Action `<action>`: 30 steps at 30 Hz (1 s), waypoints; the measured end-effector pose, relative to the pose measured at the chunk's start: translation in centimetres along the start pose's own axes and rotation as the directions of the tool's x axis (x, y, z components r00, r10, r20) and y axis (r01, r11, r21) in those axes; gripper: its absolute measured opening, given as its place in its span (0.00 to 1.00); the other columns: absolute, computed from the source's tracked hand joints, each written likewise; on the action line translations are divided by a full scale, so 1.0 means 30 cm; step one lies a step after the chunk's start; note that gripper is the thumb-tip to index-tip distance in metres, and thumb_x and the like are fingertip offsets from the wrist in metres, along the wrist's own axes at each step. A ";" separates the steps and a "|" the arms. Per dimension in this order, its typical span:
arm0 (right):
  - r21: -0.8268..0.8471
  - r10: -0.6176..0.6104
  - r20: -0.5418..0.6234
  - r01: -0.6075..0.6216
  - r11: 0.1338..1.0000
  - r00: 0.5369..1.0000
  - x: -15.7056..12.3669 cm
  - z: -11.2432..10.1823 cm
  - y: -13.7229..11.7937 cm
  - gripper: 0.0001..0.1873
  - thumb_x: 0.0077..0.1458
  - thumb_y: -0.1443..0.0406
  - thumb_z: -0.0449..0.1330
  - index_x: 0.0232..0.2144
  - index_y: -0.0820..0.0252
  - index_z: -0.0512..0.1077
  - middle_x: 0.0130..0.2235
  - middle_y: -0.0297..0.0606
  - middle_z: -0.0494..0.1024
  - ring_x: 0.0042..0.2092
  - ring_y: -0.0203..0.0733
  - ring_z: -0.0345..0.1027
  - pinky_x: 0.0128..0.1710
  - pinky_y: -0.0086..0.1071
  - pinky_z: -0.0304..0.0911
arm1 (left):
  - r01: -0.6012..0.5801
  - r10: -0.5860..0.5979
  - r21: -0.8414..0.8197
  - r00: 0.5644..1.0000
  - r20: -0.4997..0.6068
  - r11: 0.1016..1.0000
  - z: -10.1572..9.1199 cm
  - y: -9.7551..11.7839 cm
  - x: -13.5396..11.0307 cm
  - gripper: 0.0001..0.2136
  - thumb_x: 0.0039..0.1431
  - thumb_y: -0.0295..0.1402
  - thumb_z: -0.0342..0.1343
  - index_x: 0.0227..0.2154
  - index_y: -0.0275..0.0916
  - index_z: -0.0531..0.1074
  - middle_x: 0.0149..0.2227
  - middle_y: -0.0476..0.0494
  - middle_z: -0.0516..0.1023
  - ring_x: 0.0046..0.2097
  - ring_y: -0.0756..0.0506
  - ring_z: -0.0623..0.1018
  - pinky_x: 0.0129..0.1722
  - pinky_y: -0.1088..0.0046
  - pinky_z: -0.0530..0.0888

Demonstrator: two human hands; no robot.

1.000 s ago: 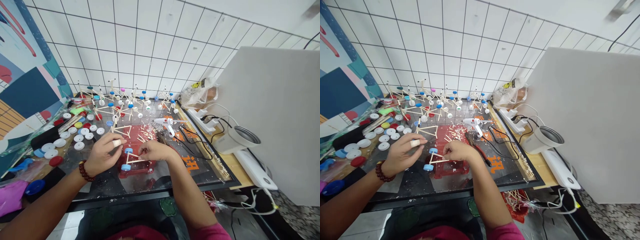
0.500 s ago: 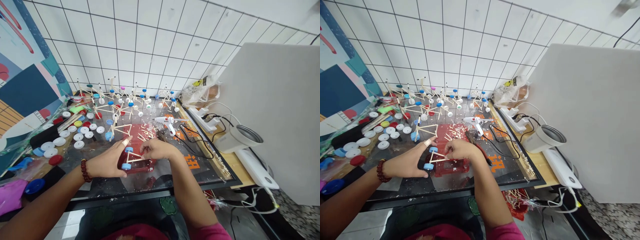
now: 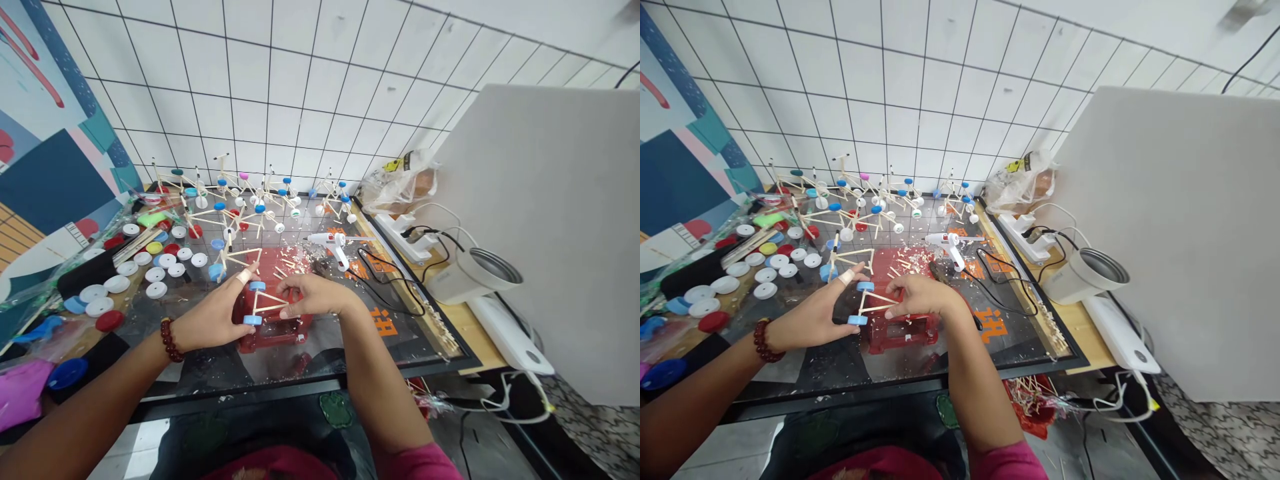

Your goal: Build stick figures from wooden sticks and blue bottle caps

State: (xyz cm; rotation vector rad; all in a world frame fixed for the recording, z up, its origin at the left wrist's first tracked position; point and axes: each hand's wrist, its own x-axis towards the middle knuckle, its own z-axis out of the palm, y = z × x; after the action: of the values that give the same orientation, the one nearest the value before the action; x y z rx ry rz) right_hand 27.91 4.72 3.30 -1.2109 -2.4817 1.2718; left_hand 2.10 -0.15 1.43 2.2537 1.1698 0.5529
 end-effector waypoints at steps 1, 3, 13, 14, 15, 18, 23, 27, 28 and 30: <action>0.000 -0.004 0.000 0.004 1.000 1.000 0.000 -0.001 -0.002 0.25 0.50 0.60 0.70 0.49 0.63 0.74 0.43 0.39 0.78 0.41 0.39 0.69 0.43 0.31 0.63 | -0.002 0.002 0.010 1.000 0.003 1.000 0.002 -0.003 0.000 0.51 0.51 0.34 0.66 0.71 0.46 0.39 0.64 0.34 0.66 0.65 0.33 0.67 0.63 0.52 0.65; -0.009 -0.008 -0.005 0.008 1.000 1.000 0.000 -0.001 -0.003 0.23 0.52 0.60 0.69 0.49 0.63 0.74 0.45 0.40 0.78 0.44 0.41 0.70 0.46 0.32 0.64 | -0.009 0.009 0.025 1.000 0.019 1.000 0.007 -0.010 0.000 0.50 0.50 0.34 0.66 0.71 0.45 0.42 0.64 0.34 0.66 0.65 0.32 0.66 0.64 0.51 0.65; -0.078 0.032 -0.046 -0.036 0.996 0.998 0.008 0.006 -0.001 0.14 0.60 0.70 0.56 0.47 0.64 0.77 0.45 0.43 0.81 0.44 0.41 0.72 0.47 0.32 0.64 | -0.002 0.002 0.003 0.999 0.034 1.000 0.013 -0.011 0.002 0.51 0.45 0.35 0.70 0.70 0.48 0.48 0.67 0.35 0.63 0.67 0.30 0.64 0.65 0.47 0.63; -0.087 0.035 -0.044 -0.039 0.995 0.998 0.009 0.007 -0.002 0.14 0.59 0.71 0.56 0.45 0.65 0.77 0.44 0.42 0.82 0.43 0.40 0.72 0.46 0.31 0.63 | -0.004 0.004 0.001 0.999 0.032 1.000 0.012 -0.010 0.002 0.51 0.45 0.35 0.70 0.70 0.48 0.48 0.66 0.34 0.64 0.67 0.30 0.65 0.65 0.47 0.63; -0.099 0.040 -0.044 -0.045 0.994 0.998 0.009 0.008 -0.002 0.14 0.58 0.71 0.56 0.44 0.64 0.78 0.43 0.42 0.82 0.42 0.40 0.72 0.45 0.31 0.63 | -0.008 0.008 0.002 0.999 0.032 1.000 0.012 -0.010 0.002 0.51 0.45 0.36 0.70 0.70 0.48 0.47 0.66 0.34 0.65 0.66 0.30 0.65 0.64 0.47 0.64; -0.144 0.068 -0.042 -0.073 0.987 0.997 0.011 0.009 0.004 0.13 0.54 0.74 0.57 0.38 0.63 0.80 0.39 0.39 0.83 0.39 0.39 0.72 0.40 0.28 0.62 | -0.018 0.018 0.008 0.999 0.029 1.000 0.014 -0.012 0.003 0.50 0.46 0.35 0.69 0.70 0.48 0.47 0.64 0.35 0.67 0.65 0.31 0.67 0.64 0.48 0.65; -0.272 0.099 -0.046 -0.108 0.956 0.994 0.013 0.010 0.020 0.12 0.49 0.76 0.57 0.30 0.64 0.80 0.29 0.35 0.80 0.31 0.35 0.66 0.31 0.27 0.54 | -0.001 0.001 0.004 1.000 0.025 1.000 0.017 -0.019 0.005 0.49 0.46 0.36 0.69 0.70 0.48 0.48 0.61 0.37 0.71 0.64 0.32 0.69 0.63 0.49 0.65; -0.272 0.112 -0.023 -0.114 0.955 0.993 0.010 0.011 0.014 0.11 0.47 0.75 0.57 0.28 0.64 0.79 0.26 0.33 0.76 0.28 0.33 0.62 0.29 0.27 0.51 | 0.005 -0.006 0.016 0.999 0.034 1.000 0.016 -0.018 0.006 0.49 0.47 0.36 0.68 0.69 0.47 0.49 0.61 0.37 0.71 0.63 0.31 0.69 0.63 0.50 0.66; -0.262 0.112 -0.015 -0.112 0.959 0.994 0.009 0.011 0.011 0.11 0.48 0.75 0.57 0.28 0.64 0.79 0.26 0.33 0.76 0.28 0.33 0.62 0.29 0.27 0.51 | 0.007 -0.008 0.021 0.999 0.038 1.000 0.015 -0.017 0.006 0.49 0.47 0.36 0.68 0.70 0.47 0.49 0.61 0.37 0.71 0.64 0.31 0.69 0.63 0.50 0.65; -0.250 0.111 -0.004 -0.108 0.962 0.994 0.007 0.011 0.005 0.11 0.48 0.76 0.57 0.28 0.65 0.79 0.26 0.33 0.76 0.29 0.33 0.62 0.29 0.27 0.51 | 0.011 -0.012 0.028 0.999 0.042 1.000 0.015 -0.016 0.005 0.49 0.47 0.36 0.68 0.70 0.46 0.48 0.61 0.36 0.71 0.64 0.31 0.68 0.63 0.50 0.65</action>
State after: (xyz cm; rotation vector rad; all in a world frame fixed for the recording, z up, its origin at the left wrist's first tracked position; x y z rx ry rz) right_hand 27.71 4.72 2.93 -1.4173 -2.6801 1.0095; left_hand 2.14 0.10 0.80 2.2690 1.1756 0.4848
